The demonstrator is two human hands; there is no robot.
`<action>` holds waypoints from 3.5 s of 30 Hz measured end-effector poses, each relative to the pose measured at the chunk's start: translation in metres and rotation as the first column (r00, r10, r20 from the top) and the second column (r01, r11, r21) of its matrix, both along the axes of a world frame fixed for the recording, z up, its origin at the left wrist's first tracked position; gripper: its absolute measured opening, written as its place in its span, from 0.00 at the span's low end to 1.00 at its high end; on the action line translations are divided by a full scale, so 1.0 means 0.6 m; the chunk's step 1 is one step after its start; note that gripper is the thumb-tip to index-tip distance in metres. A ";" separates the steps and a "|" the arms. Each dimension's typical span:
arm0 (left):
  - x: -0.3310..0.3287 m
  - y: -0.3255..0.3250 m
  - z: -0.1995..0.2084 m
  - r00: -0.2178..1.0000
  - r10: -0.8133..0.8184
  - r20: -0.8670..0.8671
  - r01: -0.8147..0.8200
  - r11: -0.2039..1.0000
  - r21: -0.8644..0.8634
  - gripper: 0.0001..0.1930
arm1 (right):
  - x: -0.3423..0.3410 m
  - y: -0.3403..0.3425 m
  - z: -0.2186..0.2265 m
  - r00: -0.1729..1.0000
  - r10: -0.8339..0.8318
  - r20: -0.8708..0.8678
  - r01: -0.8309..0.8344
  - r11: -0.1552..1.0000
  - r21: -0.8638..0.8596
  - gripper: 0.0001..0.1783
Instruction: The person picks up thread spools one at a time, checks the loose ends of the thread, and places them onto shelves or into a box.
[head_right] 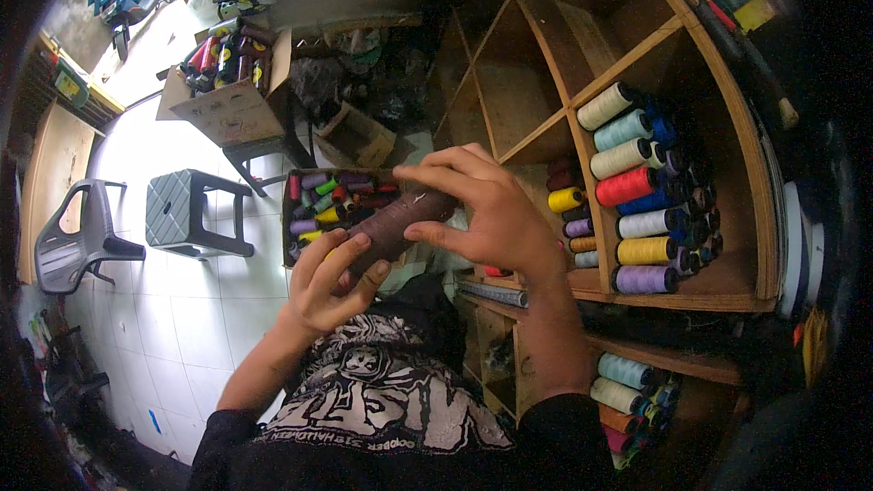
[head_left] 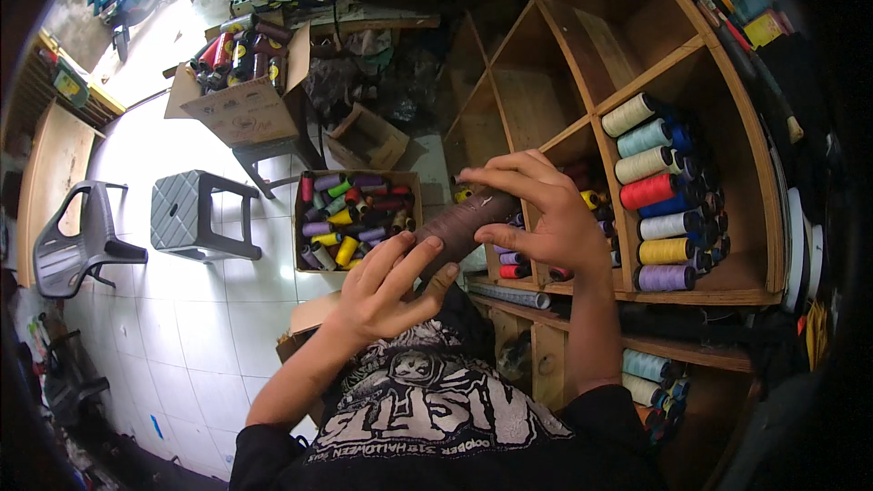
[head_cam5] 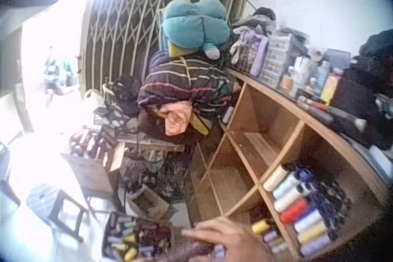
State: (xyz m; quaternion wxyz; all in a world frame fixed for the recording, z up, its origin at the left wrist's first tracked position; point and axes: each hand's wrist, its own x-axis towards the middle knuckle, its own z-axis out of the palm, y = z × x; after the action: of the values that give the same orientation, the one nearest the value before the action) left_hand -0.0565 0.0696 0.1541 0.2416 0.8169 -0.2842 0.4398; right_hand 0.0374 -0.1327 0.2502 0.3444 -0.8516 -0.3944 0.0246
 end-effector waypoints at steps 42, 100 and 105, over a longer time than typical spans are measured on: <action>0.001 0.039 0.012 0.997 -0.060 -0.053 0.063 0.996 0.062 0.22 | -0.017 -0.022 -0.053 0.995 -0.097 -0.038 0.104 0.917 0.386 0.11; 0.012 -0.006 0.016 0.771 -0.436 -0.464 0.063 0.777 -0.626 0.21 | -0.043 -0.020 -0.102 0.374 0.423 -0.826 0.532 0.631 0.564 0.40; 0.070 0.009 0.055 0.399 -0.858 -0.323 -0.195 0.265 -0.944 0.25 | -0.041 -0.019 -0.084 0.230 0.647 -0.727 0.452 0.591 0.669 0.45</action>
State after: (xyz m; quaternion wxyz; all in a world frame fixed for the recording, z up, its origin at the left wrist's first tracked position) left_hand -0.0143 0.0751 0.1874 0.8515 0.5225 -0.0371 -0.0231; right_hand 0.0126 -0.1443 0.1997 0.8430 -0.3508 -0.1178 0.3904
